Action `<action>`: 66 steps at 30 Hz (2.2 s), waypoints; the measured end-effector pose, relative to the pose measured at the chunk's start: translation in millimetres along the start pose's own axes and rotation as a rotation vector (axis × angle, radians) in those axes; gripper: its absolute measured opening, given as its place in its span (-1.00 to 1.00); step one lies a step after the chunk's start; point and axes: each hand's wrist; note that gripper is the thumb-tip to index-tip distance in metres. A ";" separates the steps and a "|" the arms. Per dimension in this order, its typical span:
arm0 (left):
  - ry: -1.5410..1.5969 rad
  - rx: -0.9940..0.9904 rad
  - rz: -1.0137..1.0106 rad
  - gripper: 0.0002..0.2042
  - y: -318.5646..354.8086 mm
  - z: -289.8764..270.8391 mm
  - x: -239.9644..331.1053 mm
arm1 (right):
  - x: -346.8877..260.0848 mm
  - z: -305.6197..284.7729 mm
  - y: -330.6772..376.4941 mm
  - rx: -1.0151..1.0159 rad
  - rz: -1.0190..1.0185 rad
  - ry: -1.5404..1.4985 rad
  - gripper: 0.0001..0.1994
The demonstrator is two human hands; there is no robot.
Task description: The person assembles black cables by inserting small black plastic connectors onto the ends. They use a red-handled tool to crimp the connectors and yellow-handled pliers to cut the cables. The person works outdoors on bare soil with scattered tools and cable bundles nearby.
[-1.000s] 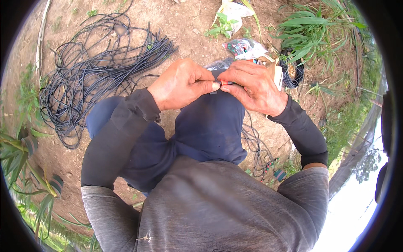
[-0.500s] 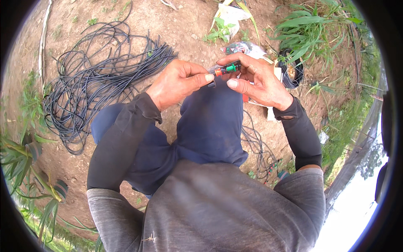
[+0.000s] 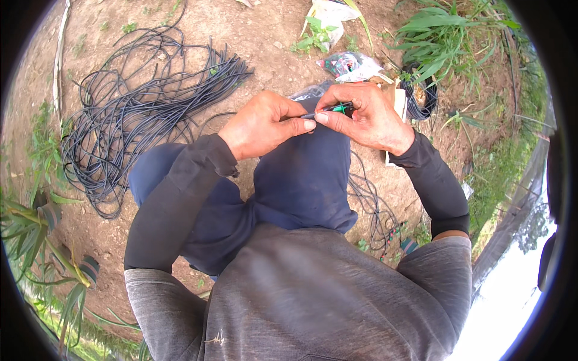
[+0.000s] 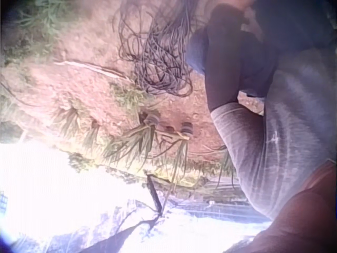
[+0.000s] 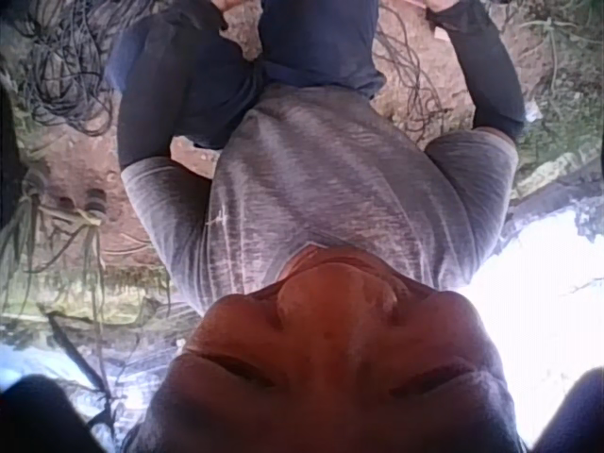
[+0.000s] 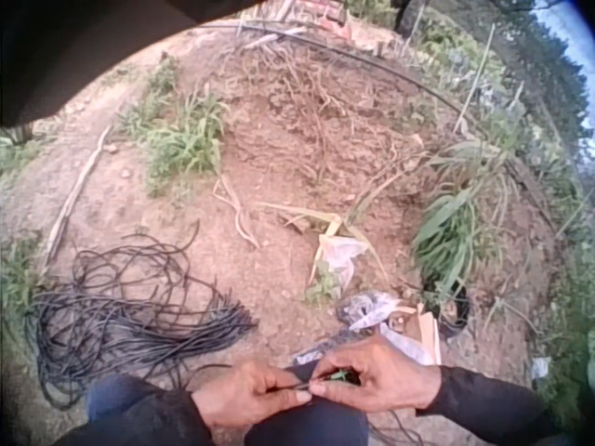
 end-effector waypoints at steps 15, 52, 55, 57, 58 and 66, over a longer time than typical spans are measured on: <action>-0.686 0.437 0.415 -0.85 3.4 7.9 2.3 | -21.7 -0.9 -14.6 0.000 0.212 -0.003 -0.80; -0.455 0.188 -0.349 -0.77 67.4 -110.5 13.2 | 64.9 -231.9 -9.0 1.058 -0.574 -1.057 -0.89; -0.722 0.334 -0.419 -0.79 130.4 -150.4 -1.5 | 138.7 -267.5 19.6 1.252 -0.474 -1.059 -0.90; -0.579 0.389 -0.386 -0.80 150.0 -155.5 1.4 | 178.3 -250.0 25.2 1.306 -0.268 -1.055 -0.88; -0.467 0.431 -0.401 -0.77 165.1 -161.5 1.3 | 202.8 -236.1 23.1 1.264 -0.185 -1.049 -0.89; -0.121 0.664 -0.392 -0.54 200.0 -182.5 42.7 | 340.2 -106.8 -4.9 0.908 0.000 -1.163 -0.77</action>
Point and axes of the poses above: each hand's wrist, its own y-axis away from the middle knuckle, its own z-axis out of the palm, x = y × z, and after that the axes turned 2 degrees about y, right-handed
